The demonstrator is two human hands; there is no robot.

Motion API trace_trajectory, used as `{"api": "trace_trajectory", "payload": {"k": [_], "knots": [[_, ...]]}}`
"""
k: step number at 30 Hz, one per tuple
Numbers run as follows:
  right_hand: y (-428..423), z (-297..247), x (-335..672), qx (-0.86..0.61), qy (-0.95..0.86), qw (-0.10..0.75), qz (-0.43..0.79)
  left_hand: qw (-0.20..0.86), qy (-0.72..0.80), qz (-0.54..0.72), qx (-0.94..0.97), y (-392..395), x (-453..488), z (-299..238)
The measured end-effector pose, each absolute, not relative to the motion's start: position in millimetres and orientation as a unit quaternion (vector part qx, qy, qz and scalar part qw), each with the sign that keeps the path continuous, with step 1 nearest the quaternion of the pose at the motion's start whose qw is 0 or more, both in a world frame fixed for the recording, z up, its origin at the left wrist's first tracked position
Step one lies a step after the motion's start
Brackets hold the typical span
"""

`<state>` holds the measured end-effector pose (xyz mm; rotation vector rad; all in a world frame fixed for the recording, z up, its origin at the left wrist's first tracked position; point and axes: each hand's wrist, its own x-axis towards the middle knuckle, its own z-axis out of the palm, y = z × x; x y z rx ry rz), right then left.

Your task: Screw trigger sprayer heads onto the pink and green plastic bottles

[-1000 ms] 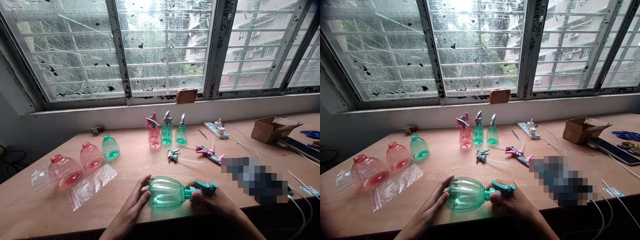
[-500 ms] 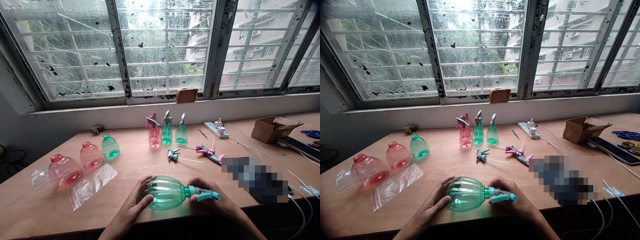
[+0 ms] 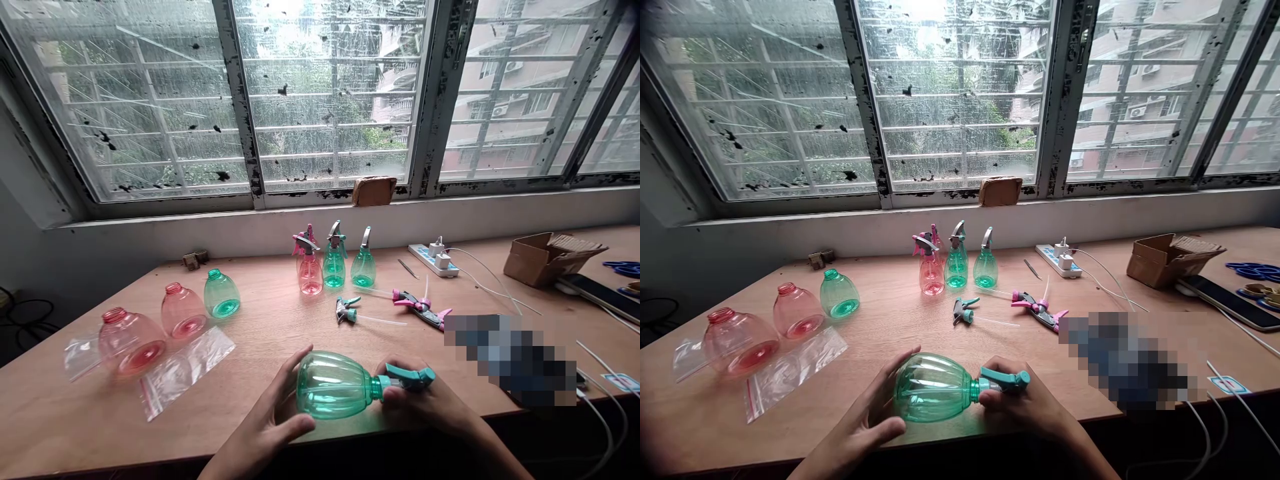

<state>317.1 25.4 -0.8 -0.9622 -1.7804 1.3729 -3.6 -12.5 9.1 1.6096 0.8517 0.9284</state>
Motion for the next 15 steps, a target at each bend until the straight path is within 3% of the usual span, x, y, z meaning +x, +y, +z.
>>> {"api": "trace_trajectory", "payload": {"k": [5, 15], "knots": [[25.5, -4.0, 318.9, -0.366, -0.676, 0.346, 0.538, 0.5, 0.397, 0.406, 0.653, -14.4, -0.7, 21.3], [26.5, -13.5, 319.9, -0.38, -0.658, 0.363, 0.54, 0.6, 0.335, 0.388, 0.614, -8.8, -2.2, 10.4]]}}
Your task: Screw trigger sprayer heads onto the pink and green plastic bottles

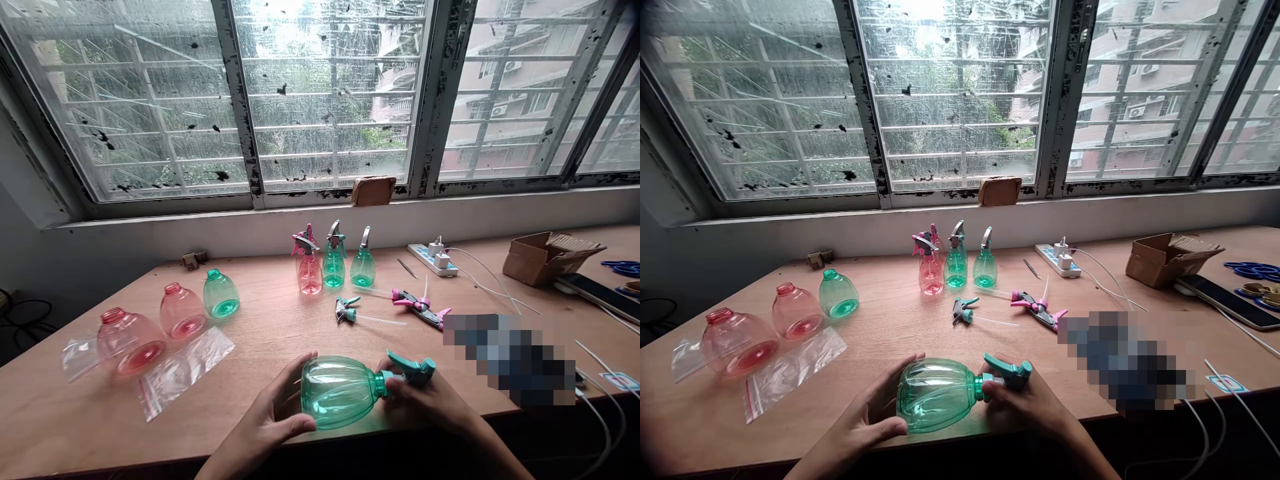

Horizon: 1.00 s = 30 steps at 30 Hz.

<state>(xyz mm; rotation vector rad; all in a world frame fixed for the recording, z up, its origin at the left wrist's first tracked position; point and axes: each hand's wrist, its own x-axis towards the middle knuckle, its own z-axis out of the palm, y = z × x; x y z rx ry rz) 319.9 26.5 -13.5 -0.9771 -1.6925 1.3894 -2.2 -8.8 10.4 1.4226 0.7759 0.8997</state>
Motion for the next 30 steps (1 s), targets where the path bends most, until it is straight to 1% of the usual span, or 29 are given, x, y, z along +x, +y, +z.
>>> {"api": "trace_trajectory", "payload": {"k": [11, 15, 19, 22, 27, 30], "knots": [[25.9, -9.4, 320.4, -0.371, -0.679, 0.356, 0.524, 0.585, 0.36, 0.378, 0.621, -10.1, -4.5, 2.6], [25.7, -10.7, 320.1, -0.379, -0.68, 0.359, 0.514, 0.543, 0.396, 0.375, 0.639, -11.2, -4.0, 4.2], [25.6, -9.9, 320.4, -0.38, -0.683, 0.359, 0.51, 0.494, 0.434, 0.345, 0.669, -14.6, -7.7, 6.1], [25.7, -8.0, 320.4, -0.375, -0.693, 0.352, 0.505, 0.474, 0.438, 0.34, 0.684, -16.2, -10.0, 8.7], [25.7, -4.4, 319.8, -0.369, -0.695, 0.347, 0.511, 0.479, 0.441, 0.337, 0.68, -15.0, -8.1, 14.1], [25.7, -4.3, 320.3, -0.366, -0.692, 0.351, 0.513, 0.524, 0.39, 0.37, 0.661, -13.4, -5.9, 12.5]]}}
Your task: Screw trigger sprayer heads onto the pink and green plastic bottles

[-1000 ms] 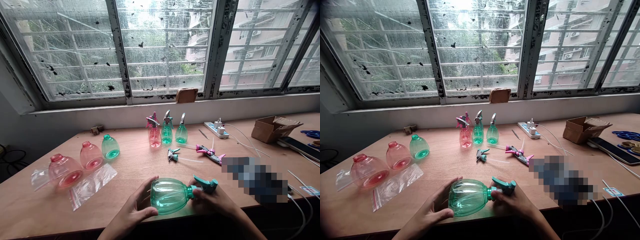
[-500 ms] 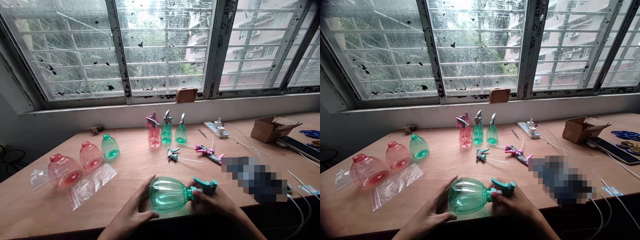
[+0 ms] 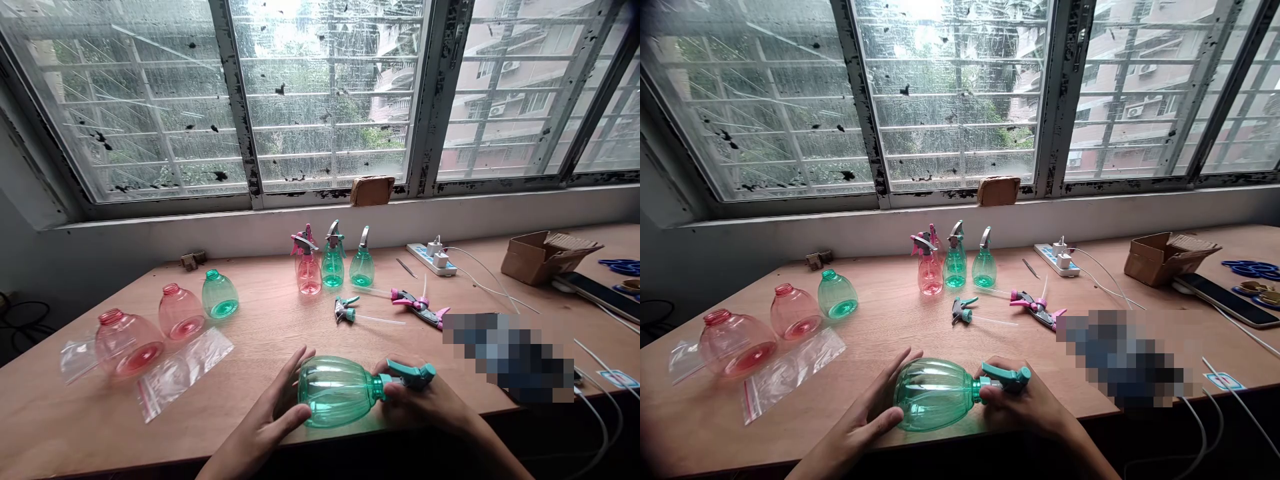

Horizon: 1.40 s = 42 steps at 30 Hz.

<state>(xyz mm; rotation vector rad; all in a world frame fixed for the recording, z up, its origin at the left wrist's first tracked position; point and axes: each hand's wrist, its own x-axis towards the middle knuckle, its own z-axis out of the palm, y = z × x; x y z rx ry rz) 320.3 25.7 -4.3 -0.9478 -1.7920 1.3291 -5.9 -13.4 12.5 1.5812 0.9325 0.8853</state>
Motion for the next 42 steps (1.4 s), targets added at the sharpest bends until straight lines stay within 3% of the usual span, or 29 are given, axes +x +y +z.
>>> {"api": "trace_trajectory", "payload": {"k": [6, 14, 34, 42], "knots": [[26.7, -9.0, 321.2, -0.364, -0.677, 0.348, 0.536, 0.595, 0.346, 0.382, 0.616, -13.1, -1.0, 8.0], [26.6, -6.3, 319.0, -0.349, -0.67, 0.357, 0.55, 0.519, 0.389, 0.383, 0.658, -13.6, -2.6, 8.1], [30.9, -18.4, 318.3, -0.339, -0.677, 0.366, 0.541, 0.561, 0.346, 0.407, 0.632, -6.4, -2.5, 1.5], [30.1, -16.2, 319.4, -0.356, -0.677, 0.355, 0.537, 0.477, 0.396, 0.399, 0.676, -12.4, 0.6, 2.8]]}}
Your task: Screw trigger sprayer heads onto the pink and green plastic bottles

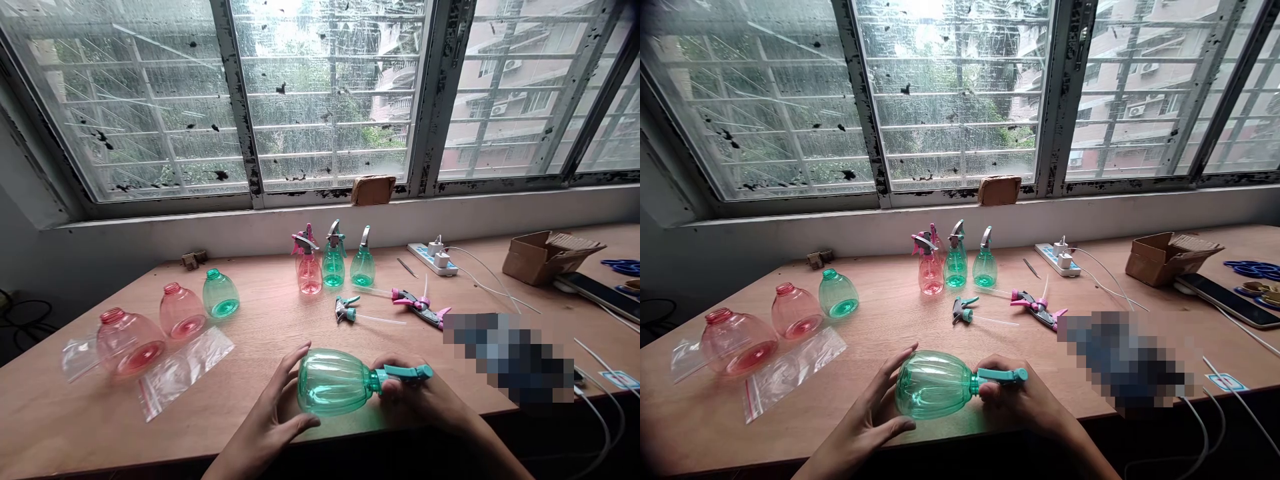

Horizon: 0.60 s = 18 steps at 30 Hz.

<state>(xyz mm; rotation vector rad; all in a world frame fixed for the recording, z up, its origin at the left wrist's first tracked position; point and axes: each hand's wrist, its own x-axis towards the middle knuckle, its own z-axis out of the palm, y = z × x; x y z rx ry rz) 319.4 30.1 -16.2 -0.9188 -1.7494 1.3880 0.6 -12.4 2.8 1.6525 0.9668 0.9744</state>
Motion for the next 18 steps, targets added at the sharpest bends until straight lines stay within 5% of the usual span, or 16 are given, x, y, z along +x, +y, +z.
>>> {"api": "trace_trajectory", "payload": {"k": [18], "knots": [[29.6, -6.7, 318.1, -0.362, -0.733, 0.353, 0.454, 0.544, 0.349, 0.387, 0.658, -10.1, -5.4, 0.5]]}}
